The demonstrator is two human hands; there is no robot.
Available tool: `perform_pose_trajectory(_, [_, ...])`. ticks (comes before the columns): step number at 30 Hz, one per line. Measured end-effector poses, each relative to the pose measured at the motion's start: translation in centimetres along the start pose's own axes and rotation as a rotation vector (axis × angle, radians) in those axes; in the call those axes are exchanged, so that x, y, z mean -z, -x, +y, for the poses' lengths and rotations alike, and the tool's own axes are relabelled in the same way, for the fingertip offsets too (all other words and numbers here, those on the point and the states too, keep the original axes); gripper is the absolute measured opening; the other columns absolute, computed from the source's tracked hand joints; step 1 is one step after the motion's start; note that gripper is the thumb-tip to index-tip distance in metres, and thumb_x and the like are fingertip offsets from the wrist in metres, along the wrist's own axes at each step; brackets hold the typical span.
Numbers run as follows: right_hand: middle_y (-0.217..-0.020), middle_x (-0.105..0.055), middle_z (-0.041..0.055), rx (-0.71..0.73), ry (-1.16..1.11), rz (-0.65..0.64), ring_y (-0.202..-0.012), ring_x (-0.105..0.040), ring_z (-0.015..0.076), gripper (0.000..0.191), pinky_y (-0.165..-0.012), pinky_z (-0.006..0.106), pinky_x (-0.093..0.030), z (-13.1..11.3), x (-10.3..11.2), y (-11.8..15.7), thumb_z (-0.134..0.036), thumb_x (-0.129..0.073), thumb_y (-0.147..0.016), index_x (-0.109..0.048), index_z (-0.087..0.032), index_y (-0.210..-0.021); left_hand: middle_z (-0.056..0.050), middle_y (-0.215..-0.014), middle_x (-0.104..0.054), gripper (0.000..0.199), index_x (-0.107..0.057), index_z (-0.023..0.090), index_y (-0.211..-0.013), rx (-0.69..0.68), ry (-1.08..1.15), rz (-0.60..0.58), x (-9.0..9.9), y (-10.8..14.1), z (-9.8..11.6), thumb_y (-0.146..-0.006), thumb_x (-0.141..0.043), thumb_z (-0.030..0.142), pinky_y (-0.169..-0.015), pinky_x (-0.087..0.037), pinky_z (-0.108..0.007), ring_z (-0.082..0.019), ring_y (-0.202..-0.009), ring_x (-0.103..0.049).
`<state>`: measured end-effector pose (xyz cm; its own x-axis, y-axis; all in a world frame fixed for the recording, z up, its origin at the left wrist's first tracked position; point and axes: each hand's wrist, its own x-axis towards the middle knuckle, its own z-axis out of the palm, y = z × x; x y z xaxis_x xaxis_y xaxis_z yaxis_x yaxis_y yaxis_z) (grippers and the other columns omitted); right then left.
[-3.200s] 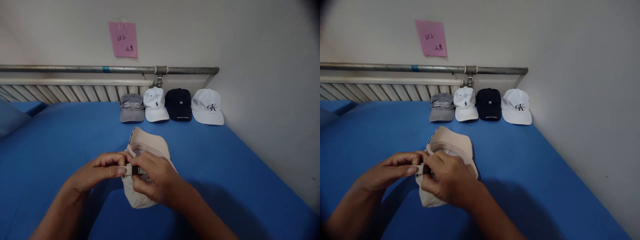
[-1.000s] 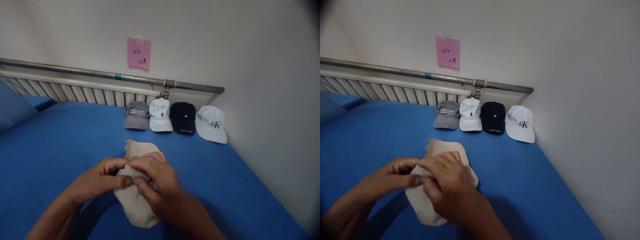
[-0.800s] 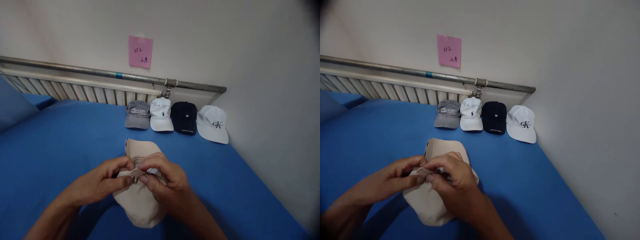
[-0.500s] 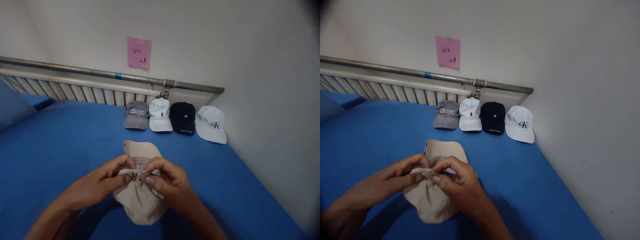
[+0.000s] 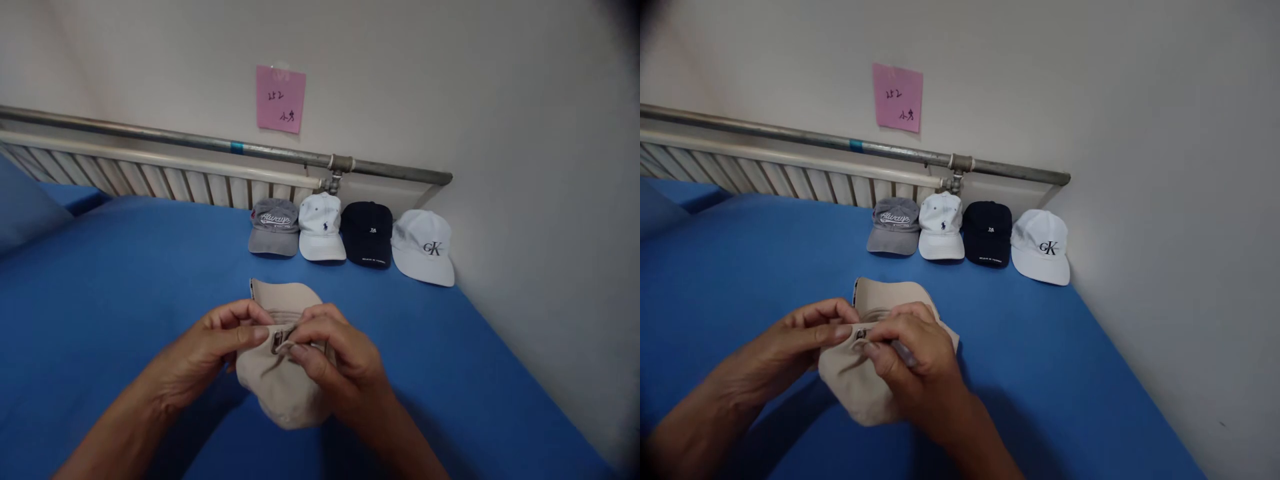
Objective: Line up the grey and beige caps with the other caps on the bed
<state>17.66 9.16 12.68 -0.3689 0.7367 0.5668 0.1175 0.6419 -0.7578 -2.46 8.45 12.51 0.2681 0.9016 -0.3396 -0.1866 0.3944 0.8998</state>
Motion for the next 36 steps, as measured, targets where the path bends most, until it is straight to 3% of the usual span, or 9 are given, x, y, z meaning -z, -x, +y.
perform_pose_trajectory(4, [-0.079, -0.064, -0.0007, -0.011, 0.042, 0.111, -0.079, -0.06, 0.014, 0.015, -0.073, 0.028, -0.049, 0.3, -0.2, 0.1, -0.008, -0.065, -0.077, -0.063, -0.022, -0.081, 0.002, -0.064, -0.064, 0.029, -0.067, 0.018, -0.076, 0.001, 0.063, 0.074, -1.1, -0.3, -0.5, -0.062, -0.085, 0.036, -0.052, -0.034, -0.02, -0.009, -0.055, -0.052])
perform_pose_trajectory(9, [-0.066, -0.061, -0.0012, 0.132, 0.201, 0.178, -0.077, -0.059, 0.0163, 0.02, -0.075, 0.032, -0.05, 0.5, -0.3, 0.2, -0.001, -0.057, -0.072, -0.058, -0.021, -0.074, 0.003, -0.063, -0.068, 0.027, -0.069, 0.019, -0.072, 0.01, 0.136, 0.145, -2.1, -0.4, -0.6, -0.055, -0.088, 0.029, -0.053, -0.04, -0.017, -0.008, -0.055, -0.056])
perform_pose_trajectory(15, [-0.065, -0.058, -0.0008, 0.192, 0.271, 0.181, -0.071, -0.055, 0.0154, 0.02, -0.076, 0.036, -0.051, 0.6, -0.7, 0.3, -0.001, -0.054, -0.074, -0.055, -0.02, -0.073, 0.002, -0.061, -0.07, 0.028, -0.072, 0.017, -0.069, -0.022, 0.16, 0.162, -2.7, -0.2, -0.4, -0.051, -0.09, 0.026, -0.051, -0.044, -0.017, -0.008, -0.053, -0.059])
perform_pose_trajectory(31, [-0.06, -0.057, 0.0004, 0.144, 0.318, 0.223, -0.07, -0.054, 0.0163, 0.019, -0.071, 0.033, -0.049, 0.4, -1.1, 0.5, 0.0, -0.054, -0.073, -0.054, -0.018, -0.068, 0.001, -0.074, -0.073, 0.016, -0.074, 0.02, -0.073, -0.151, 0.057, 0.155, -3.8, -0.2, -1.2, -0.063, -0.085, 0.026, -0.061, -0.048, -0.017, -0.009, -0.064, -0.061])
perform_pose_trajectory(36, [-0.068, -0.063, 0.0002, 0.101, 0.249, 0.13, -0.078, -0.057, 0.0165, 0.016, -0.076, 0.032, -0.048, 0.9, -0.6, 0.8, -0.004, -0.06, -0.078, -0.059, -0.019, -0.074, 0.002, -0.07, -0.068, 0.02, -0.07, 0.019, -0.074, -0.134, 0.064, 0.103, -2.8, -0.3, -1.2, -0.067, -0.083, 0.032, -0.058, -0.045, -0.017, -0.009, -0.062, -0.058])
